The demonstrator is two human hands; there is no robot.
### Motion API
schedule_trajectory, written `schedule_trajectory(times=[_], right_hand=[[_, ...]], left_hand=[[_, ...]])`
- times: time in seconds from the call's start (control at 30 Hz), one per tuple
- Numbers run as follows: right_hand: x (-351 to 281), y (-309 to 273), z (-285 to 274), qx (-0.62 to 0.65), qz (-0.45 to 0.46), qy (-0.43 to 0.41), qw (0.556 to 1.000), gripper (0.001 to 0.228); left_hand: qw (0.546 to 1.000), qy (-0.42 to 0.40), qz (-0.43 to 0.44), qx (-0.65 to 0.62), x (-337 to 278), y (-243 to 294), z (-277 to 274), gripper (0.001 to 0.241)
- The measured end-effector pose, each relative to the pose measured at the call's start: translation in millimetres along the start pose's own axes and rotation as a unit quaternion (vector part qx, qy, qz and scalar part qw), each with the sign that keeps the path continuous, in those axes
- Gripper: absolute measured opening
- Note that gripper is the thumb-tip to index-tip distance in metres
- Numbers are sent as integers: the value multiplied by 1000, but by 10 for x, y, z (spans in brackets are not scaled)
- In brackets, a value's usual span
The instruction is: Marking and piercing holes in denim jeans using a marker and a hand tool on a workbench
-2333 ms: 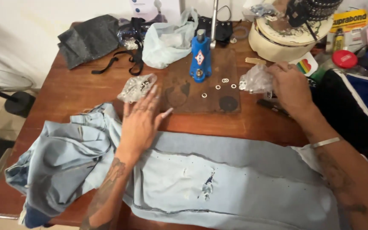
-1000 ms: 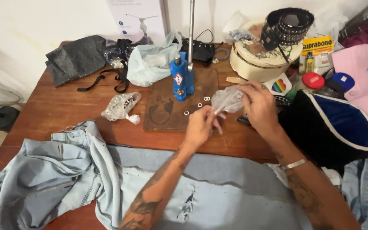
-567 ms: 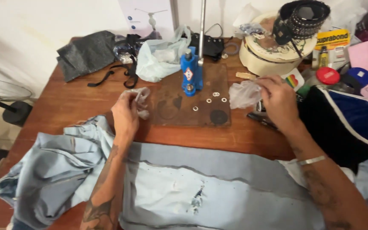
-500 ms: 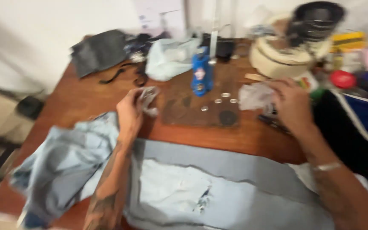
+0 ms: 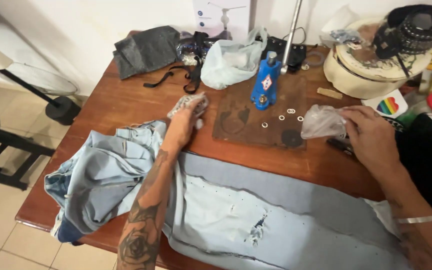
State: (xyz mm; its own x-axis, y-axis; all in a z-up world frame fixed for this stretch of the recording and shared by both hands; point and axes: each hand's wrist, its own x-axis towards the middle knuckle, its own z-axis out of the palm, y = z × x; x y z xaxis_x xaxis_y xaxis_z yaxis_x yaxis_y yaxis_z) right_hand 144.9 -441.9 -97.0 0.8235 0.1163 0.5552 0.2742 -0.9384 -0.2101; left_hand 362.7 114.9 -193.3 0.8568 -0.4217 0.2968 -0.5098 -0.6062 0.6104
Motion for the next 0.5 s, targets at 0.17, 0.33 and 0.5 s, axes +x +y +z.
schedule_trajectory(times=[0.17, 0.33, 0.5], right_hand=[[-60, 152, -16, -16, 17, -3, 1000, 35], [-56, 65, -186, 22, 20, -21, 999, 43], [-215, -878, -560, 84, 8, 48, 995, 39]], left_hand=[[996, 56, 42, -47, 81, -50, -162, 73], [992, 64, 104, 38, 13, 342, -226, 65], [993, 104, 12, 46, -264, 1560, -402, 59]])
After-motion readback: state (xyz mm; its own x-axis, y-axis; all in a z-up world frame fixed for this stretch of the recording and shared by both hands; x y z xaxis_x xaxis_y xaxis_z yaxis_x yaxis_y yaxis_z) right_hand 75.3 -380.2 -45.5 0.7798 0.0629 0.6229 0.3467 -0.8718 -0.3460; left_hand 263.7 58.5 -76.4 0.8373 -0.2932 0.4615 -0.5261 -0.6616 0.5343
